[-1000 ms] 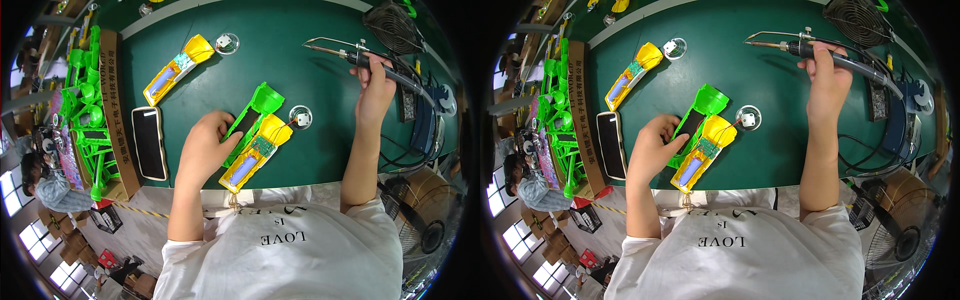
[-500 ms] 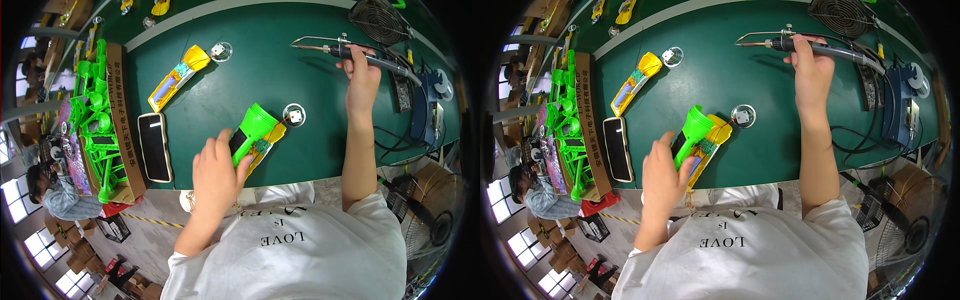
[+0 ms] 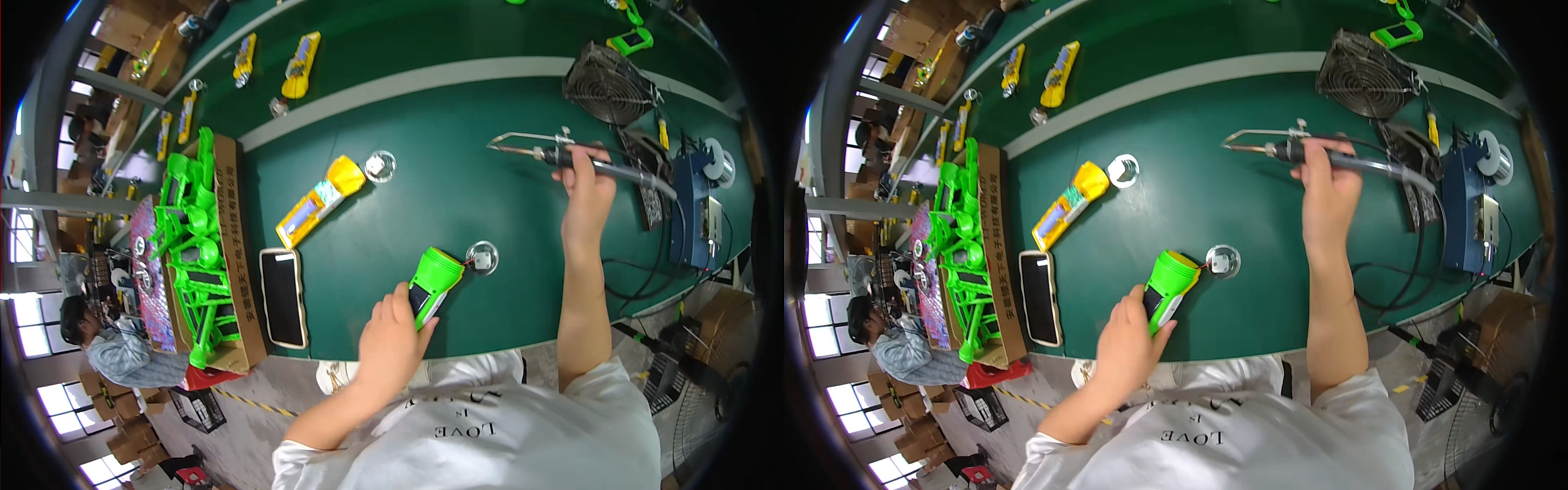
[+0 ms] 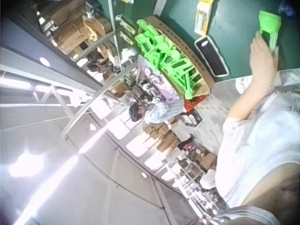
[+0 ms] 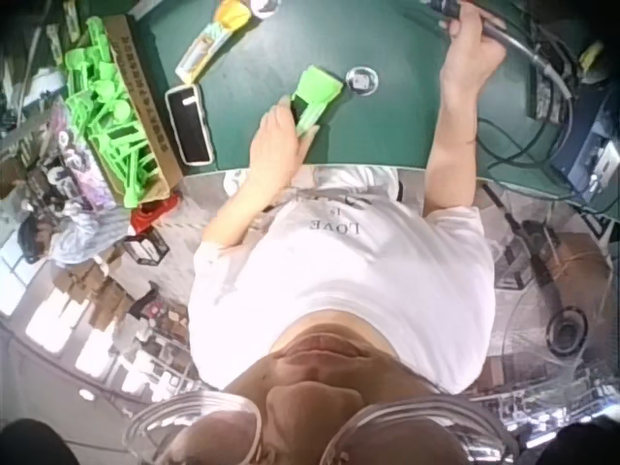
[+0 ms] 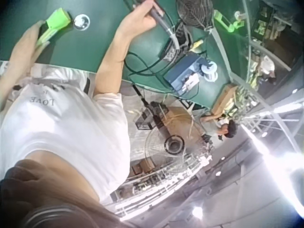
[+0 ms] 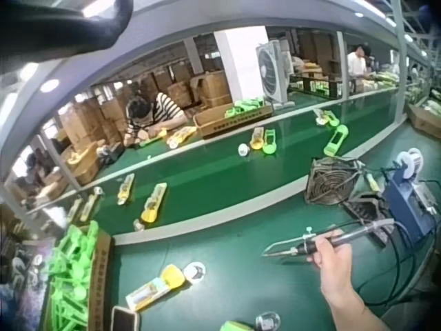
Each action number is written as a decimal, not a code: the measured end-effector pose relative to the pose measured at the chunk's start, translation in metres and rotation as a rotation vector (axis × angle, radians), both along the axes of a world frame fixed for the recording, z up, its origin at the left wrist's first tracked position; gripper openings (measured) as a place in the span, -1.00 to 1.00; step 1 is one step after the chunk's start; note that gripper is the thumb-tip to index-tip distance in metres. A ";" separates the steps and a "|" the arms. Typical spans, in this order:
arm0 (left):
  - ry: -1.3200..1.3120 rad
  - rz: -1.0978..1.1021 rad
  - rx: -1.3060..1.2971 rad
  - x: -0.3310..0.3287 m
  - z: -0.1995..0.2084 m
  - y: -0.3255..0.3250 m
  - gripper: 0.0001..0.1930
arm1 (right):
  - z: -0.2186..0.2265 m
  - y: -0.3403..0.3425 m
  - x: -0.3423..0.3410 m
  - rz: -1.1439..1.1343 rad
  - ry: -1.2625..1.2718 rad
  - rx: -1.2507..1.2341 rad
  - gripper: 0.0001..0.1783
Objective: The person solders wires onto flashlight components using a soldering iron, fits the plastic casings together by hand, and places the assembled flashlights onto a conveyor belt.
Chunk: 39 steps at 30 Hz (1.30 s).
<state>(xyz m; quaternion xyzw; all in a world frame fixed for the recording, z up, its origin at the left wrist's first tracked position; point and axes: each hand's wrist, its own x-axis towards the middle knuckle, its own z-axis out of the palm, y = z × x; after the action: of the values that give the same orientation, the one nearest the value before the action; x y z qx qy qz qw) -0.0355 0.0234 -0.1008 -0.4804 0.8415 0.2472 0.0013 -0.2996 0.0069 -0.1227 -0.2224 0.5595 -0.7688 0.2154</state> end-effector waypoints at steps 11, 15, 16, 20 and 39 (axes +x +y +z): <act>0.164 -0.110 -0.098 -0.167 0.048 -0.295 -0.33 | 0.000 0.004 -0.018 -0.245 -0.074 -0.062 -0.87; 0.004 -0.164 -0.330 -0.187 -0.020 -0.354 -0.35 | -0.005 -0.001 -0.007 -0.221 -0.108 0.017 -0.89; -0.098 -0.135 -0.367 -0.189 -0.028 -0.356 -0.31 | -0.004 -0.002 -0.009 -0.226 -0.103 0.012 -0.89; -0.177 -0.118 -0.526 -0.198 -0.011 -0.343 -0.22 | -0.005 0.003 -0.012 -0.191 -0.065 0.013 -0.90; -0.105 0.147 -0.396 -0.054 0.049 -0.358 -0.31 | -0.029 -0.010 0.015 -0.078 -0.308 -0.075 -0.85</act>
<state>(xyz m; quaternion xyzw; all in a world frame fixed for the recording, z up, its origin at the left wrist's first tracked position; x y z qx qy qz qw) -0.0900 -0.3350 -0.0513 -0.5437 0.8350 0.0513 -0.0672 -0.2845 -0.0033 -0.1520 -0.0876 0.4991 -0.8219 0.2602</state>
